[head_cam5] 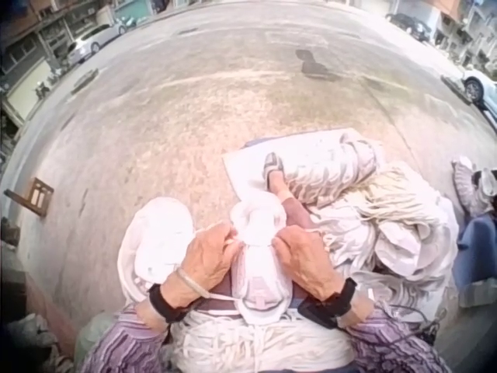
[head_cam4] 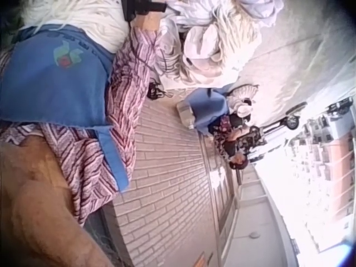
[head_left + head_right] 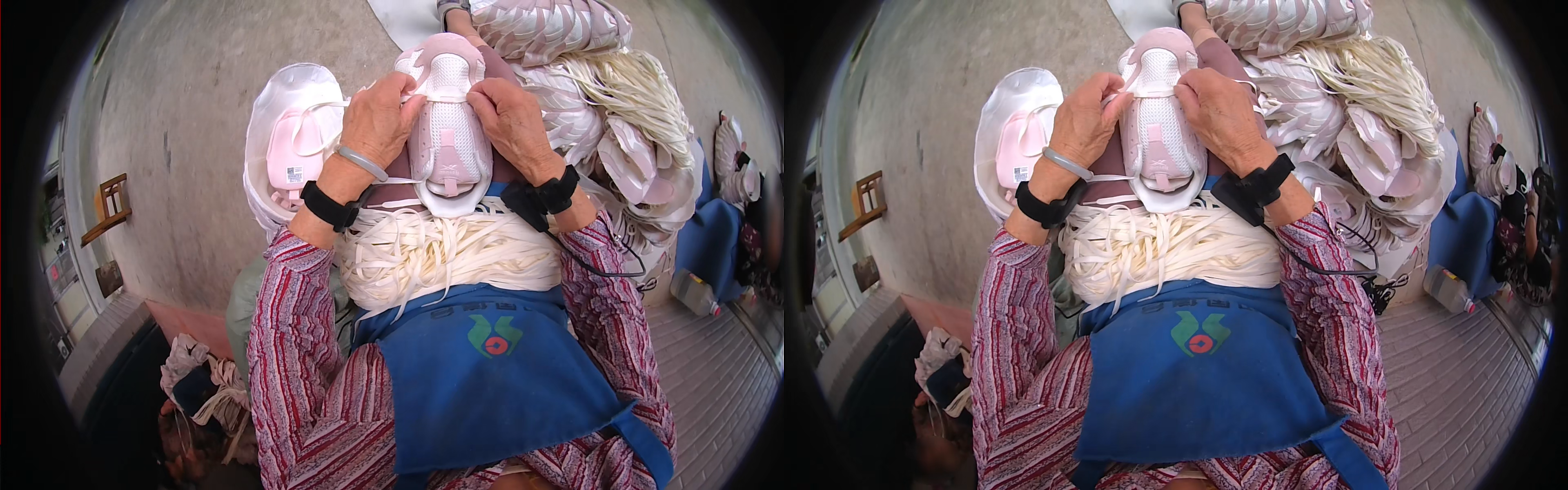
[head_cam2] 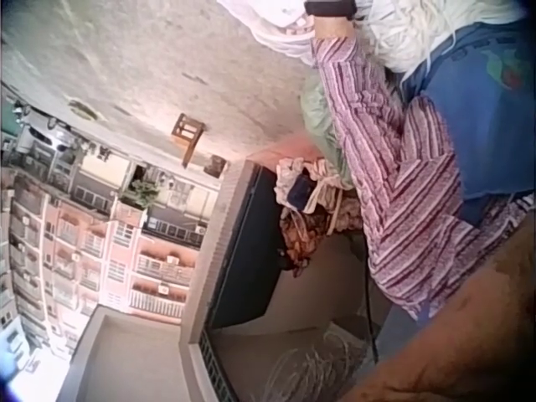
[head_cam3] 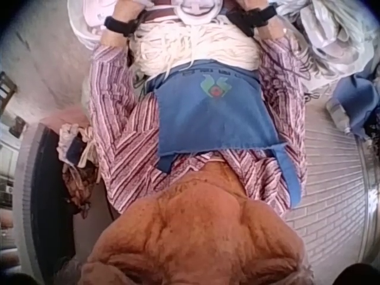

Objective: The person is lacing a pink shoe while sitting with a large pile of shoelaces in their lap.

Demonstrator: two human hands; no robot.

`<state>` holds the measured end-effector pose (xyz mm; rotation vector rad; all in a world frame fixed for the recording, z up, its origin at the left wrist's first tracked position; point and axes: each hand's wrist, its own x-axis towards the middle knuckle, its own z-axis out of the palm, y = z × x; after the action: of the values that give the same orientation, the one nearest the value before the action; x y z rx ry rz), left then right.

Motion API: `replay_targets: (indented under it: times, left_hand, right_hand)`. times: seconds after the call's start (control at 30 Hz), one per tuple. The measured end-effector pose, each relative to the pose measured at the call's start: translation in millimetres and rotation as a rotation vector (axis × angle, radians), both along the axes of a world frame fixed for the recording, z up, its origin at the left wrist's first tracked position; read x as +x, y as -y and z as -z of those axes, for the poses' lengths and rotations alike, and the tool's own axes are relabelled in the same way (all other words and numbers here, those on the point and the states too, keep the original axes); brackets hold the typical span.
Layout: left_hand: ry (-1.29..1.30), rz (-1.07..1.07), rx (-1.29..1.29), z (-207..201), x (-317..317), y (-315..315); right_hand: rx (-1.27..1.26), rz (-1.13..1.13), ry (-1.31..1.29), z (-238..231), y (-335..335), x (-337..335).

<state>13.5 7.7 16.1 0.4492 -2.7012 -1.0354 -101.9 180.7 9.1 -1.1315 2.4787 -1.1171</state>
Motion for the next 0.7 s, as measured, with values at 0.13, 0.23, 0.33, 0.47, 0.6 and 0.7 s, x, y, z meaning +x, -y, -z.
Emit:
replay_targets:
  times: [0.13, 0.23, 0.33, 0.47, 0.6, 0.7]
  left_hand:
    - [-0.072, 0.103, -0.274, -5.9, 18.4, -13.4]
    - [-0.021, 0.118, -0.363, -6.9, 22.3, -24.0]
    - [0.123, 0.1, -0.34, -10.2, 18.9, -26.5]
    - [0.355, 0.093, -0.291, -19.5, 4.8, -29.5]
    - [0.468, 0.058, -0.235, -24.2, -4.3, -37.6]
    - [0.402, 0.038, -0.18, -20.0, 6.9, -44.8]
  right_hand:
    - [-0.031, 0.018, -0.019, -6.5, -10.9, 11.2]
    - [0.056, -0.067, -0.213, -16.1, -16.4, 18.3]
    - [0.124, -0.073, -0.312, -21.3, -13.9, 26.1]
    - [0.3, -0.048, -0.279, -16.8, -1.3, 31.9]
    - [0.307, -0.078, -0.295, -5.7, 5.0, 22.6]
    - [0.139, -0.154, -0.173, -3.2, -12.1, 13.1]
